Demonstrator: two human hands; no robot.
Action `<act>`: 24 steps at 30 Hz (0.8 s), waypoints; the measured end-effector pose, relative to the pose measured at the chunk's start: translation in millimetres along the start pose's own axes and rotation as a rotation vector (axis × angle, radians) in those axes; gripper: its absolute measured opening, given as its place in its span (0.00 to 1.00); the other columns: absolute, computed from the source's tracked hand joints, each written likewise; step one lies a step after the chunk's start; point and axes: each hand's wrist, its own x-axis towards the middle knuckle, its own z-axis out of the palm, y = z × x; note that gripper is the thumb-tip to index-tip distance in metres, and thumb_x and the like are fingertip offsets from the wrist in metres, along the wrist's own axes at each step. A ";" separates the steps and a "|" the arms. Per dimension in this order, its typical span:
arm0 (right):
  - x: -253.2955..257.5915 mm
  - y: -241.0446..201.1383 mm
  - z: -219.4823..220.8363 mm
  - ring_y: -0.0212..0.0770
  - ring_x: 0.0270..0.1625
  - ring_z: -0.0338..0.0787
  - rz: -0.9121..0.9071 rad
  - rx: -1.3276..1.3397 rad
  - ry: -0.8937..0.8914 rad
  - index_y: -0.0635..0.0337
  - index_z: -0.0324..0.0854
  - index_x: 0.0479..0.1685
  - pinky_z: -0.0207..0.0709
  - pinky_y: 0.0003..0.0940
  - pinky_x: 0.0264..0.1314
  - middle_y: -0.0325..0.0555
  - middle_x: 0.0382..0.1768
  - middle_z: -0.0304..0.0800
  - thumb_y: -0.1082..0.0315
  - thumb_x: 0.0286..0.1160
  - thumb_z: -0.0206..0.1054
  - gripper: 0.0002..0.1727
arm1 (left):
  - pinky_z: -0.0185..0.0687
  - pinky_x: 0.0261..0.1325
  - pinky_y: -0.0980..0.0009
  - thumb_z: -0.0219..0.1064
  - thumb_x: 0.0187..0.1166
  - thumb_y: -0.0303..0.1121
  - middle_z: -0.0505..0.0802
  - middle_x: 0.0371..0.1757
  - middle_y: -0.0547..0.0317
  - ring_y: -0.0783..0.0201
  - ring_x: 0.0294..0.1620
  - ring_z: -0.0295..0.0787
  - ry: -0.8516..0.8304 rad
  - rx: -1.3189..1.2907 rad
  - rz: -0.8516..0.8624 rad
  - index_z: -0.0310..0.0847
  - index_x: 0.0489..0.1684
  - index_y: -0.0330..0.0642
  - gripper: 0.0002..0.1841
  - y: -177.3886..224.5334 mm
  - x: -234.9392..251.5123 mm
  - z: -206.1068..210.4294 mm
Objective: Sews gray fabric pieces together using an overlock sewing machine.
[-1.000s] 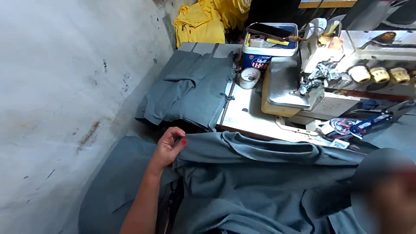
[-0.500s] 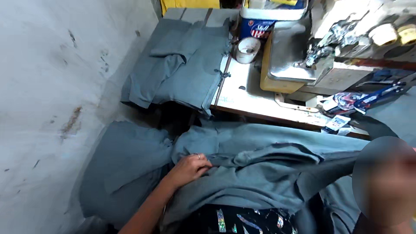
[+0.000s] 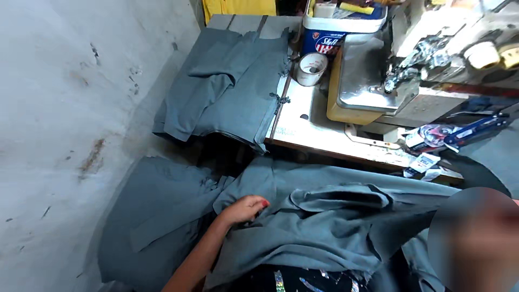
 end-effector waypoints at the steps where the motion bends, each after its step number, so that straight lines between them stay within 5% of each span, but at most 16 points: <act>1: 2.1 1.3 -1.0 0.16 0.51 0.83 -0.001 0.002 0.031 0.83 0.71 0.41 0.76 0.13 0.61 0.46 0.40 0.84 0.81 0.84 0.51 0.08 | 0.80 0.59 0.69 0.55 0.90 0.28 0.91 0.56 0.42 0.65 0.51 0.87 -0.030 0.002 0.027 0.83 0.63 0.26 0.16 -0.5 1.5 -2.1; 2: 3.6 1.2 -1.9 0.16 0.51 0.84 -0.001 0.002 0.046 0.81 0.71 0.41 0.76 0.13 0.61 0.44 0.40 0.84 0.81 0.84 0.51 0.08 | 0.79 0.65 0.66 0.57 0.87 0.25 0.90 0.58 0.39 0.61 0.56 0.86 -0.051 0.004 0.034 0.83 0.61 0.25 0.14 -0.5 3.2 -2.2; 4: 4.9 -1.3 -1.0 0.13 0.53 0.83 -0.024 0.028 0.028 0.79 0.71 0.44 0.75 0.12 0.62 0.41 0.43 0.85 0.80 0.85 0.51 0.07 | 0.79 0.62 0.66 0.57 0.88 0.26 0.91 0.53 0.41 0.63 0.52 0.86 -0.053 0.018 -0.006 0.84 0.59 0.25 0.14 0.1 6.3 -1.8; 6: 5.1 -3.5 1.7 0.11 0.56 0.81 -0.050 0.048 0.005 0.77 0.70 0.47 0.73 0.11 0.65 0.38 0.45 0.85 0.80 0.85 0.51 0.06 | 0.72 0.36 0.74 0.53 0.93 0.34 0.84 0.32 0.56 0.73 0.28 0.74 -0.032 0.039 -0.049 0.85 0.52 0.29 0.16 0.2 7.6 -1.4; 7: 6.2 -2.9 2.3 0.11 0.56 0.81 -0.061 0.054 0.010 0.76 0.70 0.47 0.73 0.11 0.65 0.37 0.45 0.85 0.80 0.85 0.51 0.06 | 0.69 0.32 0.76 0.53 0.92 0.33 0.81 0.29 0.58 0.75 0.25 0.70 -0.051 0.023 -0.032 0.85 0.51 0.29 0.16 -0.6 6.6 -2.7; 10: 9.8 -1.8 4.2 0.12 0.56 0.81 -0.082 0.070 0.003 0.76 0.70 0.48 0.74 0.13 0.65 0.39 0.45 0.85 0.79 0.85 0.51 0.06 | 0.78 0.62 0.70 0.59 0.85 0.22 0.91 0.52 0.41 0.66 0.52 0.85 -0.089 -0.026 0.033 0.83 0.58 0.23 0.13 0.7 1.6 -4.2; 13: 12.4 -8.8 10.3 0.11 0.55 0.80 -0.095 0.060 -0.056 0.76 0.69 0.50 0.72 0.11 0.64 0.43 0.46 0.85 0.76 0.86 0.54 0.08 | 0.79 0.64 0.63 0.61 0.82 0.24 0.88 0.58 0.33 0.55 0.58 0.85 0.119 0.017 0.174 0.85 0.51 0.20 0.12 -6.5 0.0 1.0; 15: 22.6 -6.4 7.1 0.15 0.55 0.81 -0.091 0.046 -0.013 0.80 0.69 0.50 0.73 0.13 0.64 0.48 0.46 0.85 0.77 0.86 0.53 0.09 | 0.84 0.59 0.67 0.61 0.82 0.28 0.86 0.64 0.36 0.60 0.58 0.87 0.418 0.074 0.393 0.85 0.46 0.23 0.13 -4.1 -6.7 -12.8; 18: 44.6 -9.9 0.9 0.11 0.54 0.80 -0.093 0.059 0.013 0.82 0.69 0.52 0.73 0.12 0.64 0.43 0.46 0.85 0.76 0.88 0.51 0.11 | 0.78 0.75 0.68 0.54 0.92 0.42 0.90 0.64 0.65 0.73 0.71 0.83 0.794 0.179 0.801 0.81 0.54 0.47 0.12 33.8 -38.3 -70.8; 20: 62.4 -23.4 -2.4 0.09 0.47 0.78 -0.156 0.088 -0.163 0.77 0.69 0.53 0.71 0.08 0.57 0.45 0.42 0.85 0.71 0.89 0.53 0.12 | 0.80 0.75 0.70 0.52 0.93 0.45 0.91 0.60 0.84 0.79 0.67 0.86 0.944 0.280 0.941 0.79 0.59 0.64 0.10 74.3 -82.9 -112.6; 22: 93.6 -31.8 -15.5 0.10 0.44 0.78 -0.224 0.176 -0.327 0.66 0.73 0.55 0.72 0.08 0.52 0.38 0.42 0.84 0.65 0.92 0.53 0.12 | 0.86 0.64 0.75 0.58 0.90 0.45 0.92 0.53 0.85 0.80 0.57 0.89 1.045 0.341 1.023 0.82 0.58 0.66 0.09 100.3 -139.7 -157.9; 24: 139.6 -46.0 -38.8 0.08 0.46 0.83 -0.231 0.389 -0.478 0.46 0.81 0.55 0.77 0.09 0.51 0.18 0.44 0.88 0.52 0.91 0.57 0.12 | 0.82 0.55 0.83 0.59 0.88 0.52 0.91 0.46 0.86 0.85 0.49 0.88 1.144 0.367 0.965 0.85 0.50 0.65 0.11 112.2 -202.6 -206.5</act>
